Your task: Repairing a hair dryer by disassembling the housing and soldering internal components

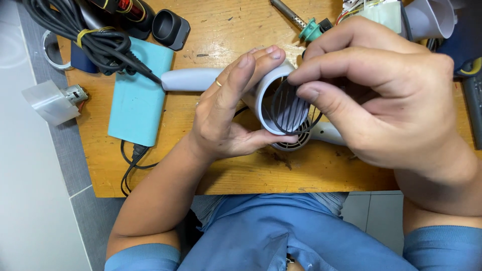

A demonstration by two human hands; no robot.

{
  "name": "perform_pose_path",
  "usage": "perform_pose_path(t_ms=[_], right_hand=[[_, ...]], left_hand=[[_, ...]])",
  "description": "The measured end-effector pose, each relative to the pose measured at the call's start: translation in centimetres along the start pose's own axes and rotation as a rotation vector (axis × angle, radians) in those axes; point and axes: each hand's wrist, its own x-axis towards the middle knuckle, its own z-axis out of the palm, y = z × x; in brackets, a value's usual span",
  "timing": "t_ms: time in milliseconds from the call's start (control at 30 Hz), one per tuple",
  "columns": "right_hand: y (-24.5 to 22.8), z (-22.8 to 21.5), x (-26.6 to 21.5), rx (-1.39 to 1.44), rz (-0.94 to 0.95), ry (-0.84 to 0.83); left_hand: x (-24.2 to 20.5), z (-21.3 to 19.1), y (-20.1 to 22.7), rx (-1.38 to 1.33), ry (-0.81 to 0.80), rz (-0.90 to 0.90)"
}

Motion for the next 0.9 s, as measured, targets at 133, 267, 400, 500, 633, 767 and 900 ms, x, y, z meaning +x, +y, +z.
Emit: perform_pose_path(t_ms=[133,267,400,500,633,767,900], right_hand=[[1.0,0.3,0.1,-0.037,-0.160,-0.039],[1.5,0.5,-0.2,-0.092,-0.201,-0.019],[1.2,-0.1,-0.3,-0.203,-0.332,-0.091],[1.0,-0.5,-0.6,-0.296,-0.349,-0.139],[0.7,-0.4,-1.0,-0.378,-0.334,-0.136],[0.4,-0.6,-1.3,-0.496,-0.385,-0.151],[0.1,-0.5,-1.7,-0.505,-0.366,-0.152]], left_hand=[[0.2,0.1,0.1,-0.014,0.000,-0.001],[0.6,-0.2,0.5,-0.025,-0.007,-0.022],[0.8,-0.4,0.5,-0.015,0.005,-0.014],[0.9,-0.4,0.5,-0.019,0.024,-0.007],[1.0,-0.4,0.6,-0.020,0.022,-0.018],[1.0,-0.5,0.4,-0.023,0.030,-0.002],[1.0,-0.5,0.4,-0.017,0.035,-0.014]])
